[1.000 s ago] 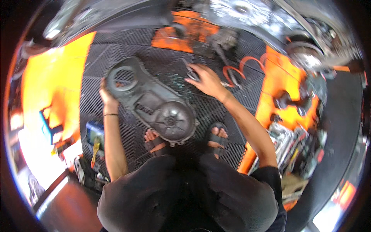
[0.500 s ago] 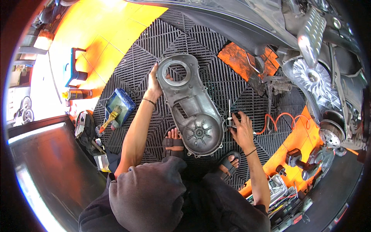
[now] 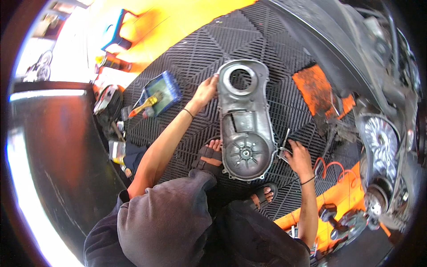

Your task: The person removes a belt and a metal pulley component from the motorcycle engine using an impact wrench, then picks up a transmission cover and cleans its interior surfaces with a brush and spray.

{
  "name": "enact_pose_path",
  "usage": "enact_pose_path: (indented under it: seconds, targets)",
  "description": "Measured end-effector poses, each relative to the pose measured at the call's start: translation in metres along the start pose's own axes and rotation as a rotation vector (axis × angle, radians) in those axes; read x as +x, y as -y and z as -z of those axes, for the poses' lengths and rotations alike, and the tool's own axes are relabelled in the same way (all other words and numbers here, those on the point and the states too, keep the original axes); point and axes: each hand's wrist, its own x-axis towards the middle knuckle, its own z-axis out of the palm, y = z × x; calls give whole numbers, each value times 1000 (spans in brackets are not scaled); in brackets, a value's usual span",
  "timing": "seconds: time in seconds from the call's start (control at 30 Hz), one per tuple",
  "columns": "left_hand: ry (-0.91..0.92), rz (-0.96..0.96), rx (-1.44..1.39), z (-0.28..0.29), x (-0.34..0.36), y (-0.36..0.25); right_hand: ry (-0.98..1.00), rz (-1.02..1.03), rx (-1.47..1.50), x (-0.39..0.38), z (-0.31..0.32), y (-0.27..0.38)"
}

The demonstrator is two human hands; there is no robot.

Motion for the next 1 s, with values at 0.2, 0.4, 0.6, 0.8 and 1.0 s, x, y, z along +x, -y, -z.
enact_pose_path:
  seconds: [0.2, 0.4, 0.6, 0.8, 1.0]
  targets:
    - [66, 82, 101, 31, -54, 1, 96, 115, -212, 59, 33, 23]
    - [60, 98, 395, 64, -102, 38, 25, 233, -292, 101, 38, 83]
    - [374, -146, 342, 161, -160, -20, -182, 183, -163, 91, 29, 103]
    - [-1158, -359, 510, 375, -35, -69, -405, 133, 141, 58, 25, 59]
    - [-695, -327, 2059, 410, -8, -5, -387, 71, 382, 33, 19, 49]
